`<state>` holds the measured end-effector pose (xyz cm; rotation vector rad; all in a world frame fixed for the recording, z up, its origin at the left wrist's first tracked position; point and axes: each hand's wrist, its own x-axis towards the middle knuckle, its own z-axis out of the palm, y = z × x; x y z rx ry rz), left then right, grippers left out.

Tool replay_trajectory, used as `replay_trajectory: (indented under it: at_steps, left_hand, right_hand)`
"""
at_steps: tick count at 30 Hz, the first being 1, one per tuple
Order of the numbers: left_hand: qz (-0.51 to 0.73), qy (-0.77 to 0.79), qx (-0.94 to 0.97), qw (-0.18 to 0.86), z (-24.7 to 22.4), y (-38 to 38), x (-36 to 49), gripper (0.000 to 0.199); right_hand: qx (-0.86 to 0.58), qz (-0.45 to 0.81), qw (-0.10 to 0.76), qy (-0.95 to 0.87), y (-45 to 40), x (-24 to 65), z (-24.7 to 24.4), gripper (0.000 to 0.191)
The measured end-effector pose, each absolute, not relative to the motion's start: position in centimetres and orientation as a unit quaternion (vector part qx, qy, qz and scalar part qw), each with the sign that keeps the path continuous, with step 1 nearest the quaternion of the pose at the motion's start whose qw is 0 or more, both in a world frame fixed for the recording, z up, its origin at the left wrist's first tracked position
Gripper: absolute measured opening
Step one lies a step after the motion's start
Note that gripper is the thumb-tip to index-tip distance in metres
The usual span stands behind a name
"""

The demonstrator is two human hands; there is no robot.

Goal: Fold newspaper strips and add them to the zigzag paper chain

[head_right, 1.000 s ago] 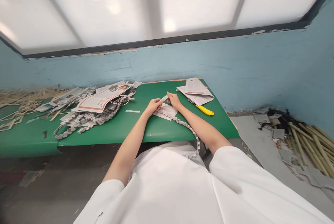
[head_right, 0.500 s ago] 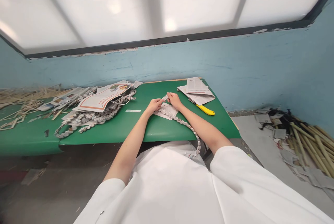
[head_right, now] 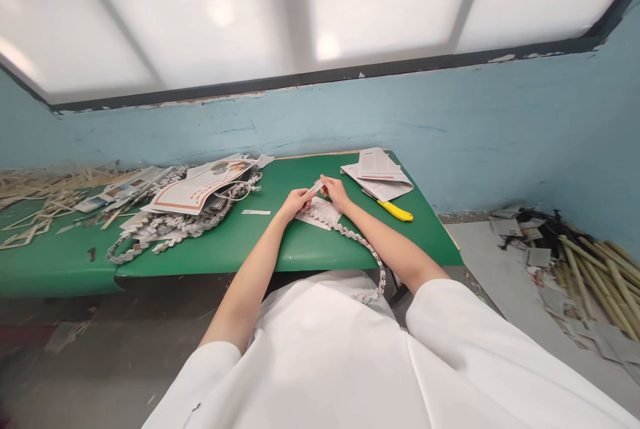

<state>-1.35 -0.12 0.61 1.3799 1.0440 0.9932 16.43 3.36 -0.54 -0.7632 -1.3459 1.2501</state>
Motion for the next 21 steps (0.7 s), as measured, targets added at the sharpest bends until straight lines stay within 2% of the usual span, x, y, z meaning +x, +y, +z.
replay_trajectory:
  at_steps: [3,8,18,21]
  left_hand:
    - [0.425,0.431,0.574,0.551,0.6,-0.1,-1.4,0.050]
    - [0.422,0.432,0.566,0.561,0.4,0.0,-1.3,0.050]
    - [0.389,0.418,0.579,0.583,-0.3,0.8,-1.2,0.045]
    - [0.384,0.419,0.587,0.577,-0.2,0.7,-1.1,0.046]
  right_hand:
    - [-0.310,0.563,0.527,-0.556,3.1,15.8,-0.7,0.058]
    - [-0.315,0.542,0.511,-0.588,2.6,15.4,-0.9,0.060]
    - [-0.364,0.471,0.599,-0.535,3.9,16.2,-1.4,0.063]
    - [-0.369,0.459,0.602,-0.539,3.7,16.3,-1.3,0.062]
